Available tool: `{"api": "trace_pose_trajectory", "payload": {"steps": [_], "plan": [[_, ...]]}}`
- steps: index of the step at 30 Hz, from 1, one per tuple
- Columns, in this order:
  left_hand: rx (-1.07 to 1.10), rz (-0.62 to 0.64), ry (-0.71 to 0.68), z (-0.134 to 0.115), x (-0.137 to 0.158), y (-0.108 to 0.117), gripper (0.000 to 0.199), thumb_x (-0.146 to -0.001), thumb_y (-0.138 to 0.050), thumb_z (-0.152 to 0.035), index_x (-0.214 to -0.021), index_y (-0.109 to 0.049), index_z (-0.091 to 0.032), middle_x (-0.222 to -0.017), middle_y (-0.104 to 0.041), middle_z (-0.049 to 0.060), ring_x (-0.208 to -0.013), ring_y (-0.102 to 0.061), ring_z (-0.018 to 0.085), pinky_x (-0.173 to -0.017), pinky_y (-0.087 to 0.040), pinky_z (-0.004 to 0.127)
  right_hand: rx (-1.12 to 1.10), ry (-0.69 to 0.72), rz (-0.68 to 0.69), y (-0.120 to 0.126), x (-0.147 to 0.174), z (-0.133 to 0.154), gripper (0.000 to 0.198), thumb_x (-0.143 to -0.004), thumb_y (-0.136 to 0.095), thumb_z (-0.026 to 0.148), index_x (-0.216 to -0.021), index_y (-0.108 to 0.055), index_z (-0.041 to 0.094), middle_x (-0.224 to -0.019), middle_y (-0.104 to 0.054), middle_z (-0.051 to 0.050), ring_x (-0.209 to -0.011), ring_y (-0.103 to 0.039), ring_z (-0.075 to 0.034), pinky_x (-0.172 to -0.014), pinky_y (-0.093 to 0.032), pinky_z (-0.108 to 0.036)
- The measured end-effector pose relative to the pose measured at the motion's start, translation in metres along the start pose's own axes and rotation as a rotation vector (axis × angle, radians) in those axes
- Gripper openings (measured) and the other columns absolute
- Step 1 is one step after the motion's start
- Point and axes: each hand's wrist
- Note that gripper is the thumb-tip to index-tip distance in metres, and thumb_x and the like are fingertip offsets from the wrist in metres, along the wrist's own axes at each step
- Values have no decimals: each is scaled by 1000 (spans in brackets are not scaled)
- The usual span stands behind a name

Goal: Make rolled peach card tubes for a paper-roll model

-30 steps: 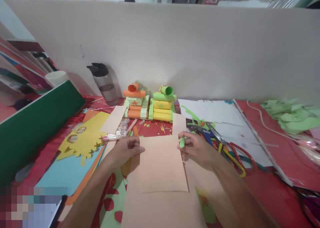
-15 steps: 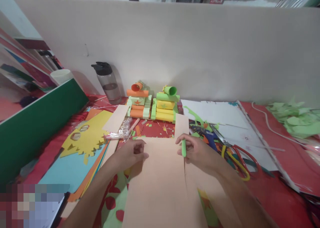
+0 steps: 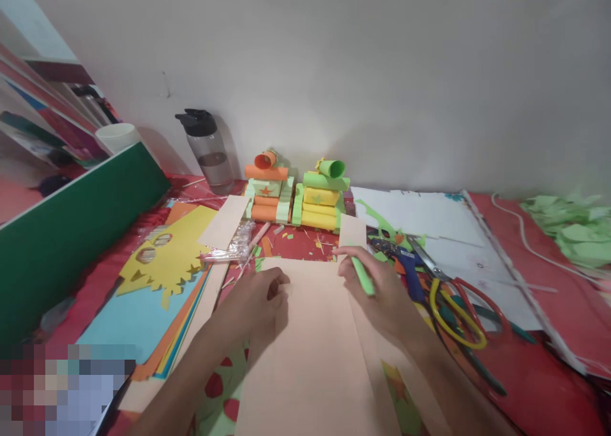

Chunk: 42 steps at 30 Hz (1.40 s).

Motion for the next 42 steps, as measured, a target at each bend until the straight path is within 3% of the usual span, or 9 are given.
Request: {"api": "trace_pose_trajectory", "payload": {"steps": [2,5,11,20,37,40,42], "plan": [[-29,-5,-2,-1,1,-1,16,-79,-56,-21,-90,-67,-25,-79,-71,2,-72,-64,21,-60,-36,26,-148,17,63,-13,1,2,38,-95,-45,48,-121,-60,26,-83,-64,-3,-68,-56,-16,-61,-45,-27],[-82,-10,-16,-2,1,-2,15,-79,-55,-21,-87,-66,-24,-77,-71,3,-69,-63,21,-58,-34,27,-252,-57,158,-35,1,-3,44,-93,-45,55,-113,-67,22,-81,-64,-5,-64,-55,-16,-54,-43,-27],[-92,-18,-36,2,-1,-6,15,-81,-53,-20,-91,-63,-24,-78,-71,4,-69,-63,22,-57,-32,27,-206,-128,111,-58,-5,-18,28,-87,-57,50,-93,-66,24,-70,-62,-1,-61,-56,-16,-55,-45,-27],[-111,7,-7,5,-2,-6,6,-81,-53,-19,-84,-55,-24,-77,-69,3,-68,-61,21,-56,-31,27,-138,-128,103,-60,-3,-20,19,-85,-60,42,-87,-66,24,-69,-65,0,-62,-58,-16,-57,-46,-27],[-169,37,58,-3,-1,-1,5,-84,-53,-22,-86,-58,-23,-79,-69,0,-70,-62,17,-58,-36,25,-148,-104,99,-61,-3,-22,17,-85,-62,39,-84,-68,23,-67,-66,1,-59,-59,-14,-53,-45,-24],[-146,40,60,-4,-1,-1,8,-83,-53,-20,-86,-60,-23,-79,-70,1,-71,-62,17,-59,-36,25,-196,-98,85,-58,-3,-22,20,-89,-59,41,-92,-67,23,-76,-69,-1,-64,-63,-15,-58,-49,-25],[-139,39,62,-3,-1,0,10,-82,-53,-19,-86,-61,-23,-79,-70,1,-71,-62,18,-59,-35,25,-202,-49,36,-53,-3,-20,22,-93,-55,40,-104,-66,25,-92,-71,-4,-79,-67,-18,-70,-52,-28]]}}
Point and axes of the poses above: each hand's wrist, its own x-axis away from the middle knuckle, its own y-axis out of the back of the hand, z = x × y
